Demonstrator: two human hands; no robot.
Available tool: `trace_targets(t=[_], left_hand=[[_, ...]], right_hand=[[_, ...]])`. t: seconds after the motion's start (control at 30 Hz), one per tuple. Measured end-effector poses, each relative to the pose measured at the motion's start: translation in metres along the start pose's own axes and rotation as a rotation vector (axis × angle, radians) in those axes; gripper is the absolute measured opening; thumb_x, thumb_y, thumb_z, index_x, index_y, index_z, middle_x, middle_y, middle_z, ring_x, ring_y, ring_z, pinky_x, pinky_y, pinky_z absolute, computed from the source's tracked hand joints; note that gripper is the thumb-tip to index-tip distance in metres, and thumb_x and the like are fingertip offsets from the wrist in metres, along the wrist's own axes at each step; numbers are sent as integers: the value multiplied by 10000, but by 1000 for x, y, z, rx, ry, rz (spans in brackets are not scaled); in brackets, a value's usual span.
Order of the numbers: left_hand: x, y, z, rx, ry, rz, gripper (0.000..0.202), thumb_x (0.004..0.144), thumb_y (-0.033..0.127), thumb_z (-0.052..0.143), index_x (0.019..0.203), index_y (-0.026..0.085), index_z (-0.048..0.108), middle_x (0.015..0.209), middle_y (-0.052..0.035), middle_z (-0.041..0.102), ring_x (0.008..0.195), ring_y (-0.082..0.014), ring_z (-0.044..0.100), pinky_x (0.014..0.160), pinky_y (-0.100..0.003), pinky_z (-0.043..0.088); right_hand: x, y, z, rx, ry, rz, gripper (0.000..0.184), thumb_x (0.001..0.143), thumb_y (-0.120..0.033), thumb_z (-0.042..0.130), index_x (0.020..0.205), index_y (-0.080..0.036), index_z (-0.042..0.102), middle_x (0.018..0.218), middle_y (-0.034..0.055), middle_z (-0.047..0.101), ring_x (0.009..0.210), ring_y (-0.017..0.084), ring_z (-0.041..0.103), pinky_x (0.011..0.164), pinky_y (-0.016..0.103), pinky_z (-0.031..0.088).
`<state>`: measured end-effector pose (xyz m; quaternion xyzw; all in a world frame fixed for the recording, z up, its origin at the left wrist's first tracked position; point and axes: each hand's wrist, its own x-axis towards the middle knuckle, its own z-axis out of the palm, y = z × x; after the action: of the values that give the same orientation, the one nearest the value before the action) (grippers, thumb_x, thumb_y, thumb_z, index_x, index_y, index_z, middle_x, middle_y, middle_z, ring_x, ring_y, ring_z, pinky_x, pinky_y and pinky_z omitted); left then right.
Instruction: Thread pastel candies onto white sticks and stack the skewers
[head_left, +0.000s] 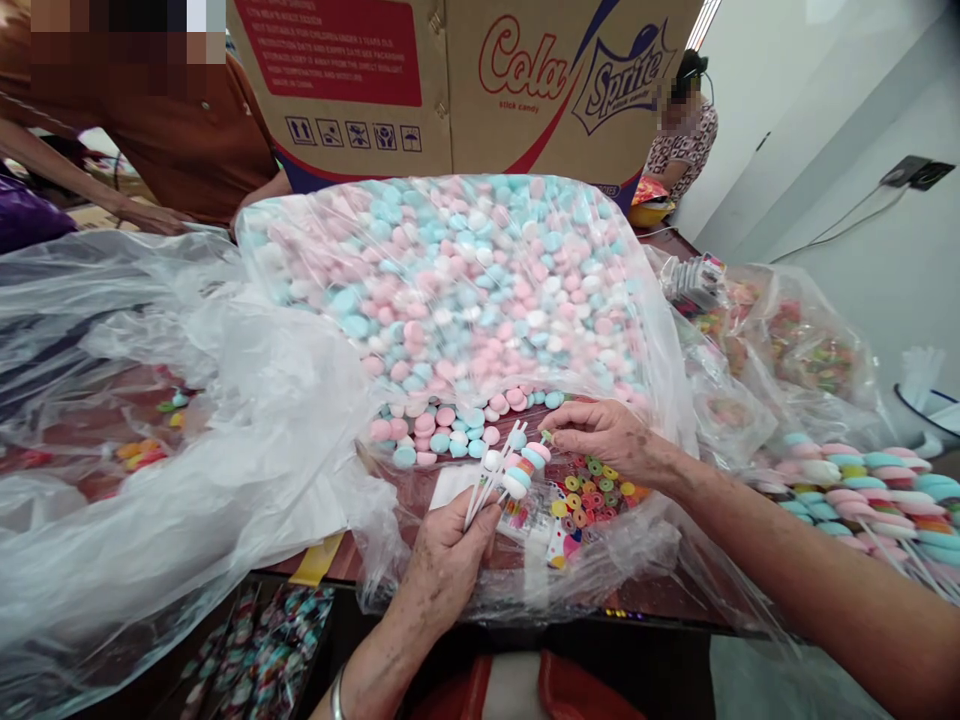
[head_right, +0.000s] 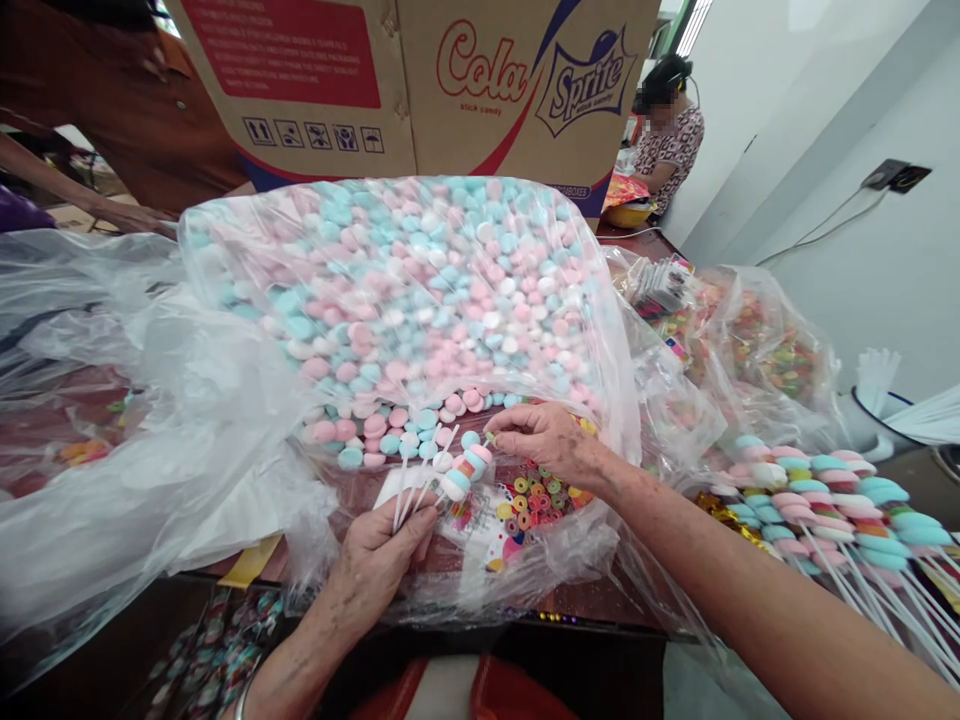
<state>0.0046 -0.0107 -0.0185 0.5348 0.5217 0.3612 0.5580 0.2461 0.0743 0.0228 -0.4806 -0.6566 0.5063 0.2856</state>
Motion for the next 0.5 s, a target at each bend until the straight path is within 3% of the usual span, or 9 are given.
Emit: trace_targets(t=[0.13,0.37,0.5], left_hand=[[0,-4,0,-20,-21,1,260,922,394,555,828,176,663,571,55,429,550,-119,341,517,-239,250],[0,-9,2,-119,49,-40,290,882,454,606,837,176,676,549,49,483,487,-104,325,461,-233,211],[1,-10,2,-155,71,-70,323,858,492,628,847,172,674,538,48,482,467,-97,306,437,-227,180]], right_hand=[[2,-5,-1,-125,-39,-161,188,828,-311,660,900,-183,778,905,47,749,850,180,647,789,304,501],[1,-8,8,290,40,22,311,755,-360,776,1018,-196,748,913,27,741,779,149,667,695,270,533],[4,-5,9,393,129,45,256,705,-338,821,900,-191,743,785,-8,698,645,103,610,608,238,509]])
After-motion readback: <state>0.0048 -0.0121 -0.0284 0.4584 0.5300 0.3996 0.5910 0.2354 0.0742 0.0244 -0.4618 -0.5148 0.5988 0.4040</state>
